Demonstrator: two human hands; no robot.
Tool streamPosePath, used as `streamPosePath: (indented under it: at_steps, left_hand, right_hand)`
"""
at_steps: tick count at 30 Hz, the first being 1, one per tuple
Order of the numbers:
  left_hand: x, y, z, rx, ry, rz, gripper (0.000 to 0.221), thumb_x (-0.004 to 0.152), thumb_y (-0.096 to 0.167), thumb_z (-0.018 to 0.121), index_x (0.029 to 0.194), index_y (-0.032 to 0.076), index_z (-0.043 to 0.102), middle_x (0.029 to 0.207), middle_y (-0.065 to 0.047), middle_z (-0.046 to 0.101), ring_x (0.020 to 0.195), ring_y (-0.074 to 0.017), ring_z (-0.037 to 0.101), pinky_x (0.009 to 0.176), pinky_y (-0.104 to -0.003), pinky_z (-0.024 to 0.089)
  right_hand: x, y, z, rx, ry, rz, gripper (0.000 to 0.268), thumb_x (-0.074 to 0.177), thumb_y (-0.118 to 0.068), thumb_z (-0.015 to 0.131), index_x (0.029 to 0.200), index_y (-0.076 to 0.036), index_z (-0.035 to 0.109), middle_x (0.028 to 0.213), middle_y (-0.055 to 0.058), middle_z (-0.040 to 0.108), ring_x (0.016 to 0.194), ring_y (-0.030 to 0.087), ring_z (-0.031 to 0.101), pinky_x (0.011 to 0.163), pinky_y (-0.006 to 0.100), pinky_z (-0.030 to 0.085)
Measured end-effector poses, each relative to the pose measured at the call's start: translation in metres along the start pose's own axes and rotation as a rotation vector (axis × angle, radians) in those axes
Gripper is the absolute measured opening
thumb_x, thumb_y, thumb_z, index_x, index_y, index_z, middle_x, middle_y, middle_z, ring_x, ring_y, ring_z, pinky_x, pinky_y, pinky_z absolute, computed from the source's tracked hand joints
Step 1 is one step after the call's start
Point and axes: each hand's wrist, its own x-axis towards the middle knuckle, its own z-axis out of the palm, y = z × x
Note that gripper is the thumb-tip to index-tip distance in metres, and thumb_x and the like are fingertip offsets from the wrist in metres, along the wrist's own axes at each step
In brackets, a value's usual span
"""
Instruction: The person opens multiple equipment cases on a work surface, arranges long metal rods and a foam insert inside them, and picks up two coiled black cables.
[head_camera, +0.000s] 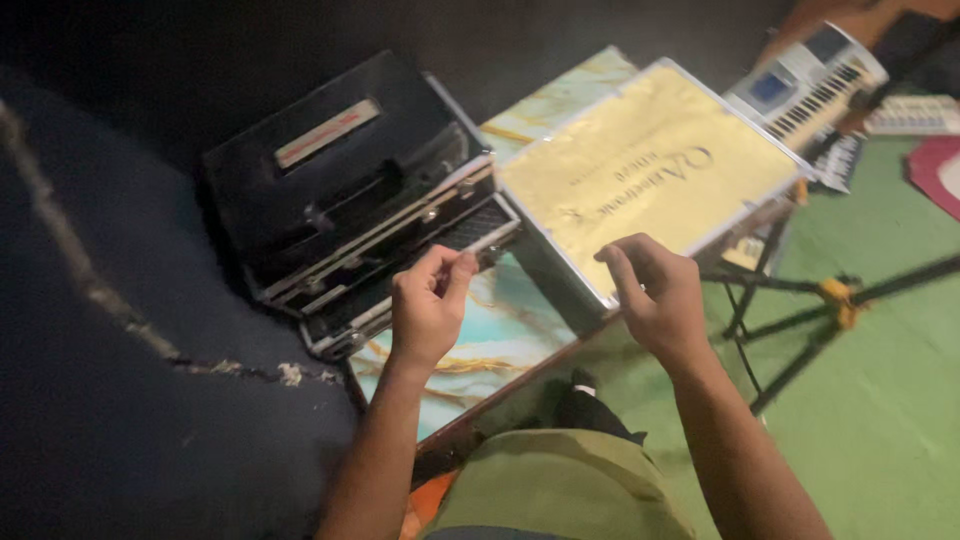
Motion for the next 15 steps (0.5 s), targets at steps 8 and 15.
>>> streamPosePath:
  at_steps: [8, 15]
  left_hand:
    - [-0.007, 0.005, 0.064, -0.094, -0.232, 0.067, 0.045, 0.102, 0.015, 0.061, 0.064, 0.002, 0.041, 0.056, 0.004, 0.03, 0.056, -0.0031, 0.029, 0.049, -0.031, 0.023]
    - [-0.015, 0.023, 0.144, -0.231, -0.412, 0.099, 0.044, 0.101, 0.013, 0.062, 0.066, 0.002, 0.039, 0.059, 0.005, 0.03, 0.059, -0.0028, 0.029, 0.051, -0.03, 0.024]
  right_hand:
    - [-0.055, 0.024, -0.054, -0.124, 0.204, 0.123, 0.035, 0.106, -0.017, 0.059, 0.077, 0.001, 0.052, 0.058, 0.003, 0.033, 0.056, 0.009, 0.031, 0.05, 0.033, 0.029]
    - [-0.096, 0.045, -0.127, -0.175, 0.368, 0.219, 0.039, 0.108, -0.02, 0.056, 0.076, 0.001, 0.049, 0.059, 0.003, 0.032, 0.056, 0.009, 0.032, 0.05, 0.033, 0.03]
